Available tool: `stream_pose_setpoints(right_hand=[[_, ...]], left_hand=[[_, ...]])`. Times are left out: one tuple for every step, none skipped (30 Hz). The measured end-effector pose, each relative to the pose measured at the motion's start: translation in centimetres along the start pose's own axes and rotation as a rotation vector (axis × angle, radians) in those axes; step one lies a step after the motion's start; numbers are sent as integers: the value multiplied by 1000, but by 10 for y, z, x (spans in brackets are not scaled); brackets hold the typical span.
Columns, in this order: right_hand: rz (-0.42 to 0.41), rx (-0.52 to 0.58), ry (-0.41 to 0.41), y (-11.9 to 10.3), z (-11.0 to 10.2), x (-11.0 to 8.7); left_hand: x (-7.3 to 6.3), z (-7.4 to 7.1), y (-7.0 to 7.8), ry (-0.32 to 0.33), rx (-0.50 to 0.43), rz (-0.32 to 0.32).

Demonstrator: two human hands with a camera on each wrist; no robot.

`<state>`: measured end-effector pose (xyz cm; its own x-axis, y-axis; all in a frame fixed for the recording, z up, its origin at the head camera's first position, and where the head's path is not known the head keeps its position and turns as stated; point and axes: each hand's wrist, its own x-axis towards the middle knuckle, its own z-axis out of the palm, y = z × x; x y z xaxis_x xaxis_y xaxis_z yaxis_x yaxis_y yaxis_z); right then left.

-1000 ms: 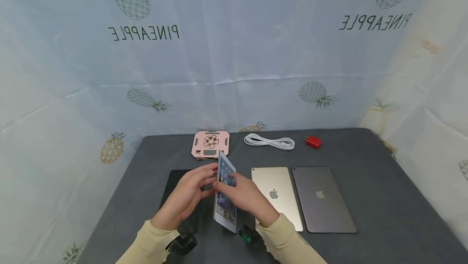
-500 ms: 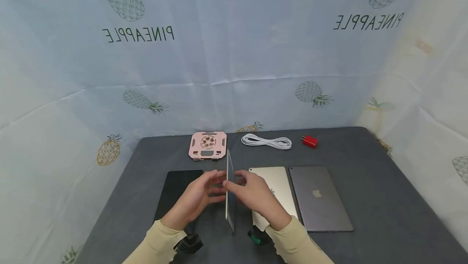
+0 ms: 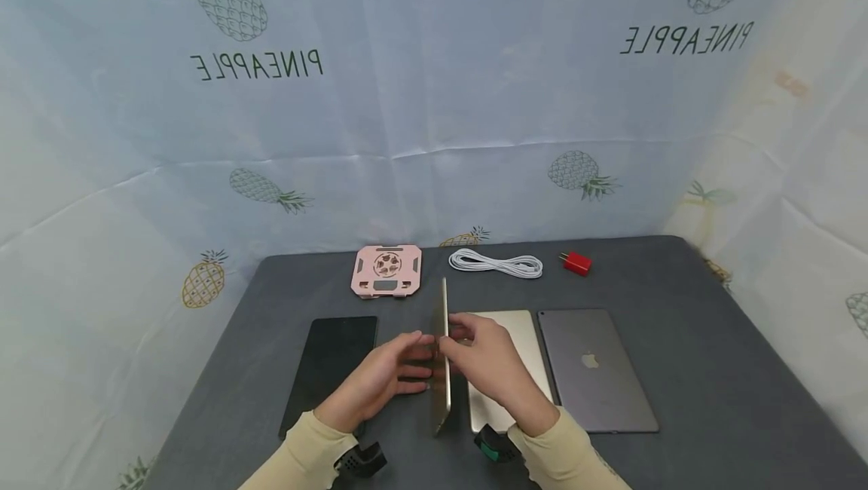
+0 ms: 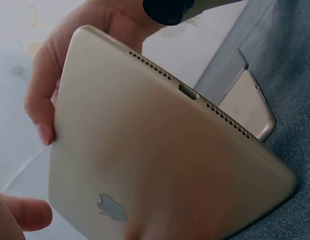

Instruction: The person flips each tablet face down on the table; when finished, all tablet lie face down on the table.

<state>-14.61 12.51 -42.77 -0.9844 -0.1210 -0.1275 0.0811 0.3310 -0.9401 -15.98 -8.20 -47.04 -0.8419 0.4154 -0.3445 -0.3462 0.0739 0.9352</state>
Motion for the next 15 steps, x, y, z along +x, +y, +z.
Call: stream_pose_setpoints(right_hand=[[-2,0,9,0,-1,0],[-5,-1,15,1,-2,-1],[-8,1,21,1,-3,-1],[-11,3,25,2,-4,-1],[-13,5,29,2,-4,-1],[-17,6,31,3,-5,-1],[-19,9,33,3,-5,-2],[-20,16,33,4,-5,-2],[-15,23,36,4,-5,-2],[-10,31,38,5,-5,-3],[-4,45,37,6,-5,-3],[-2,59,33,7,-6,-3],[7,76,32,8,-6,-3],[15,95,32,9,-6,-3],[21,112,32,10,-5,-3]], left_hand=[[0,0,0,1,1,-5],[1,0,0,2,1,-7],[1,0,-1,5,1,-8],[1,0,0,11,1,-11],[1,0,0,17,1,-14],[1,-1,0,24,3,-16],[1,-1,0,34,4,-23],[1,-2,0,44,4,-29],[0,-4,1,57,5,-33],[-1,-5,1,69,8,-35],[-2,-7,1,78,10,-36],[-3,-9,1,85,11,-37],[-4,-11,2,92,10,-38],[-4,-14,2,97,9,-36],[-5,-16,2,99,10,-36]])
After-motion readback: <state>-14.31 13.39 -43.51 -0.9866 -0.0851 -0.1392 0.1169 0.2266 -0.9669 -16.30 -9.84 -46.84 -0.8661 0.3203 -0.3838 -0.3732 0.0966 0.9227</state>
